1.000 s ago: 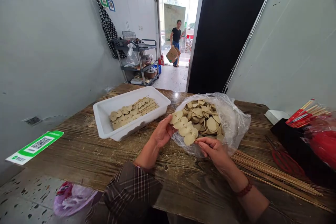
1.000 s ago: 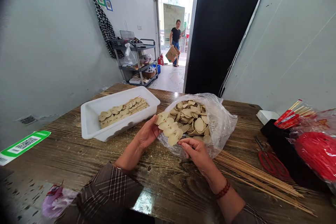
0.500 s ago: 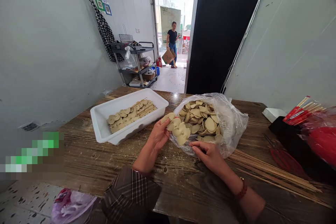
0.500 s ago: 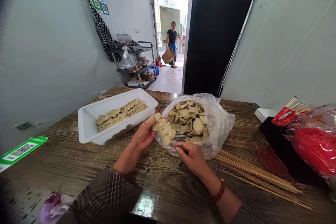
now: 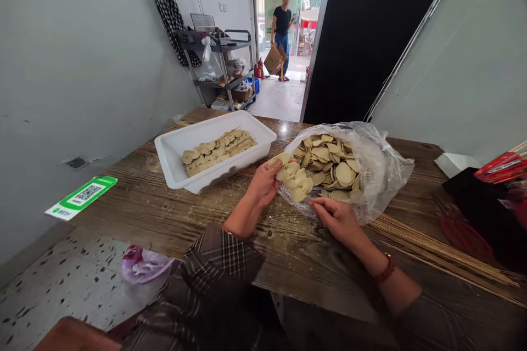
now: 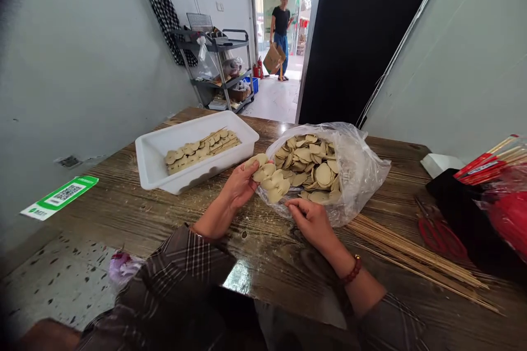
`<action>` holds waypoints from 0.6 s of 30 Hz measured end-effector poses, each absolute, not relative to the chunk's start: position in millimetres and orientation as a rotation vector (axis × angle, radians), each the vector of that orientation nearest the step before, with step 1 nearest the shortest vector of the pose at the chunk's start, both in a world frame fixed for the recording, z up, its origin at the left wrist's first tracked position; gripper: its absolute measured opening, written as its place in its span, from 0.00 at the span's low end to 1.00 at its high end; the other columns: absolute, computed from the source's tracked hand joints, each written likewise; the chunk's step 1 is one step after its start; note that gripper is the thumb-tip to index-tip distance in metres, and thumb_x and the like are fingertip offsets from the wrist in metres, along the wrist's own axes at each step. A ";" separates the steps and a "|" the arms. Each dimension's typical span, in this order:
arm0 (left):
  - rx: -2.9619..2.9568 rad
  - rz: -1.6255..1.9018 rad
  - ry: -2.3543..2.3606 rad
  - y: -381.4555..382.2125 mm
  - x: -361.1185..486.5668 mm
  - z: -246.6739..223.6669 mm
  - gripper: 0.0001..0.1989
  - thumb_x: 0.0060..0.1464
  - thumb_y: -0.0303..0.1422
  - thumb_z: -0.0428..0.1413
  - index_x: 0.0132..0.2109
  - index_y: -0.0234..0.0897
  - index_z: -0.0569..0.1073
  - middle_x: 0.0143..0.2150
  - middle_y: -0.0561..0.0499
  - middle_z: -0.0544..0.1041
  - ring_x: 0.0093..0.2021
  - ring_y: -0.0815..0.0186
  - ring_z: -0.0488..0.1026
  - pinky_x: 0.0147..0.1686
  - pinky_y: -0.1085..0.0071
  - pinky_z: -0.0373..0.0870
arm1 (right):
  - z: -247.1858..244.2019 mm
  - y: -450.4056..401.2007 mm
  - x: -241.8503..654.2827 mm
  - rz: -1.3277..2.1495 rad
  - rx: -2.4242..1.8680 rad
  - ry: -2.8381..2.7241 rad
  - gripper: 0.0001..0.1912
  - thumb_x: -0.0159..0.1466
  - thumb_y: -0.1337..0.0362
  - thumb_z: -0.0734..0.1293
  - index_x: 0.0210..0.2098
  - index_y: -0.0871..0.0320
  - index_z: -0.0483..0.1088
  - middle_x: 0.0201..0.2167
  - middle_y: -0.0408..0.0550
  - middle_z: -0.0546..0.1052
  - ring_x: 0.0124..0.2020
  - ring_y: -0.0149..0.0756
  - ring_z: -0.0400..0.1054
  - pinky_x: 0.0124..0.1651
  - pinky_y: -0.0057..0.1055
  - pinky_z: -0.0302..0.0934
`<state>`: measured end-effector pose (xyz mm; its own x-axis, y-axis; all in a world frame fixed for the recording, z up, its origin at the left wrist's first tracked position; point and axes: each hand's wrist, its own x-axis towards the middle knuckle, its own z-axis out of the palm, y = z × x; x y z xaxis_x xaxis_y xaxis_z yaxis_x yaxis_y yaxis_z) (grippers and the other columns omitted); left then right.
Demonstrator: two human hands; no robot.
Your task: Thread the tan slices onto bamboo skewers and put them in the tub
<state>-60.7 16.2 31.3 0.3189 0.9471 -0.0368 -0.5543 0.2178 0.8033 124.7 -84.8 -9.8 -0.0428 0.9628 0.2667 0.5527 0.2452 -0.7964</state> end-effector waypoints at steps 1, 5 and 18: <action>0.780 1.134 0.617 16.1 -60.1 31.2 0.15 0.49 0.34 0.64 0.43 0.33 0.76 0.38 0.46 0.81 0.40 0.64 0.78 0.42 0.71 0.74 | -9.3 -84.8 124.9 0.648 -1.417 -1.704 0.16 0.65 0.56 0.61 0.37 0.58 0.78 0.18 0.43 0.72 0.23 0.33 0.65 0.25 0.27 0.56; 0.792 1.131 0.607 16.7 -58.4 28.8 0.16 0.48 0.35 0.64 0.44 0.32 0.76 0.39 0.45 0.81 0.41 0.63 0.78 0.42 0.69 0.75 | -8.4 -84.8 125.3 0.690 -1.427 -1.684 0.17 0.64 0.56 0.62 0.38 0.59 0.78 0.17 0.43 0.70 0.20 0.31 0.62 0.21 0.26 0.52; 0.807 1.101 0.549 18.4 -53.5 21.8 0.16 0.46 0.37 0.65 0.41 0.31 0.76 0.37 0.44 0.81 0.45 0.59 0.78 0.44 0.67 0.75 | -11.5 -86.8 125.1 0.725 -1.442 -1.631 0.18 0.65 0.54 0.62 0.39 0.61 0.77 0.15 0.40 0.67 0.17 0.28 0.57 0.22 0.26 0.51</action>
